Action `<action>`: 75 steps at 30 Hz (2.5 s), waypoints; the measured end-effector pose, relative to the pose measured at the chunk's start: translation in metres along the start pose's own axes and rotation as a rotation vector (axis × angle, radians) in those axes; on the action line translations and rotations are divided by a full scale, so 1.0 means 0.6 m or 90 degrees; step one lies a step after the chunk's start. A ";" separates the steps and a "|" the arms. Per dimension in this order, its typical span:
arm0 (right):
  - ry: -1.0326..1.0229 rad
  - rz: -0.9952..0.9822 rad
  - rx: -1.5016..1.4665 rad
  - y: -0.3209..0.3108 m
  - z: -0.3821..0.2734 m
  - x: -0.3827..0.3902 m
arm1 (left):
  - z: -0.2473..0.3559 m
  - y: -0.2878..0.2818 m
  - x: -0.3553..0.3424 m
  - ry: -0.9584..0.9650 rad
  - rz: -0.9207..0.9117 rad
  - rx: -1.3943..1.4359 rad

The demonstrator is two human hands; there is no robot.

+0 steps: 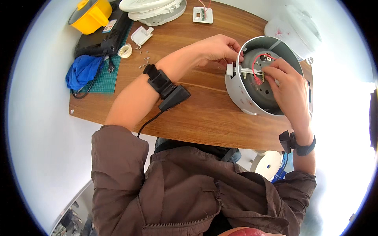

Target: The person uses a screwdriver to loosen and remove screws from a circular electronic device, detaches a small white component, and continues to adjust internal wiring and parts. The device remains open on the table throughout the clip.

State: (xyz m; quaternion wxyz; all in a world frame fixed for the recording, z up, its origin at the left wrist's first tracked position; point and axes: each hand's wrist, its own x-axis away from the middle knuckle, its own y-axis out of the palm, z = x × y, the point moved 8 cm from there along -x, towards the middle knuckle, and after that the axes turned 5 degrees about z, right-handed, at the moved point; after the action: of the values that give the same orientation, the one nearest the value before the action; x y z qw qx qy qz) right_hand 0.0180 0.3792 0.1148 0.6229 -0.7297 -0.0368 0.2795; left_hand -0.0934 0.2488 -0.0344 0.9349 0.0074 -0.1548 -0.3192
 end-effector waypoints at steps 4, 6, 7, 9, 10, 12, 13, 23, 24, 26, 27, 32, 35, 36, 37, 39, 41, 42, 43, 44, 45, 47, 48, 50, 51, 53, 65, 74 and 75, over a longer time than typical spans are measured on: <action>0.000 -0.005 0.010 -0.001 -0.007 -0.003 | 0.014 -0.005 0.007 0.083 -0.010 -0.038; 0.007 -0.006 0.012 -0.001 -0.009 -0.004 | 0.016 -0.008 0.006 0.123 -0.020 -0.052; 0.013 -0.006 0.014 -0.002 -0.008 -0.003 | 0.018 -0.007 0.005 0.143 -0.024 -0.062; 0.015 0.004 0.016 -0.002 -0.009 -0.002 | 0.019 -0.005 0.004 0.180 -0.031 -0.056; 0.016 0.010 0.018 -0.003 -0.009 -0.001 | 0.017 -0.005 0.005 0.198 -0.036 -0.041; 0.011 0.018 0.021 -0.003 -0.011 -0.001 | 0.015 -0.006 0.005 0.233 -0.036 -0.017; 0.009 0.020 0.023 -0.003 -0.011 0.000 | 0.014 -0.003 0.007 0.250 -0.032 -0.009; -0.020 0.043 0.037 0.003 -0.021 0.001 | 0.003 -0.007 0.000 0.208 -0.017 -0.059; -0.019 0.043 0.040 0.000 -0.015 -0.002 | 0.007 -0.005 -0.003 0.177 -0.011 -0.035; -0.010 0.038 0.039 0.003 -0.012 0.000 | 0.018 0.005 0.005 0.150 -0.016 -0.041; -0.004 0.036 0.043 0.003 -0.011 0.005 | 0.017 0.005 0.005 0.133 -0.015 -0.048; 0.016 0.036 0.050 0.001 -0.022 0.003 | 0.017 0.009 -0.002 0.186 -0.029 -0.060; 0.014 0.034 0.046 0.005 -0.025 0.001 | 0.005 0.009 -0.006 0.171 -0.037 -0.033; 0.020 0.033 0.052 0.006 -0.025 0.002 | 0.003 0.009 -0.006 0.170 -0.035 -0.024; 0.027 0.033 0.059 0.007 -0.023 0.005 | 0.006 0.009 -0.004 0.173 -0.026 -0.029; 0.034 0.033 0.068 0.009 -0.021 0.005 | 0.011 0.009 -0.002 0.179 -0.008 -0.039; 0.035 0.034 0.072 0.010 -0.020 0.005 | 0.016 0.009 -0.004 0.213 0.013 -0.085; 0.034 0.032 0.069 0.011 -0.022 0.004 | 0.019 0.008 -0.003 0.229 0.013 -0.095; 0.034 0.031 0.067 0.010 -0.022 0.003 | 0.023 0.008 -0.001 0.246 0.013 -0.107; 0.034 0.031 0.065 0.009 -0.022 0.002 | 0.021 0.006 -0.001 0.242 0.013 -0.114; 0.033 0.029 0.063 0.010 -0.022 0.001 | 0.019 0.005 -0.001 0.237 0.013 -0.120; 0.037 0.026 0.061 0.012 -0.019 0.003 | 0.017 0.007 0.001 0.205 0.004 -0.103; 0.038 0.023 0.064 0.012 -0.018 0.004 | 0.015 0.006 0.001 0.175 -0.002 -0.079; 0.037 0.021 0.063 0.012 -0.018 0.003 | 0.014 0.000 0.002 0.159 -0.008 -0.043; 0.039 0.023 0.062 0.011 -0.019 0.003 | 0.011 -0.006 -0.004 0.172 -0.013 -0.029; 0.042 0.026 0.060 0.012 -0.019 0.002 | 0.015 -0.011 -0.001 0.189 -0.026 -0.036; 0.043 0.033 0.052 0.013 -0.015 0.002 | 0.023 -0.031 0.009 0.197 -0.060 -0.224; 0.088 0.048 -0.027 0.009 0.024 0.023 | 0.033 -0.030 0.016 0.221 -0.052 -0.243; 0.082 0.043 -0.026 0.009 0.025 0.023 | 0.035 -0.029 0.019 0.214 -0.057 -0.234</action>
State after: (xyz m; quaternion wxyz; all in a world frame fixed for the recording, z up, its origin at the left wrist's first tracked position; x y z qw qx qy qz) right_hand 0.0211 0.3967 0.1038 0.5994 -0.7594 0.0220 0.2521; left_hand -0.1014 0.2301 -0.0134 0.9180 -0.1030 0.0645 -0.3775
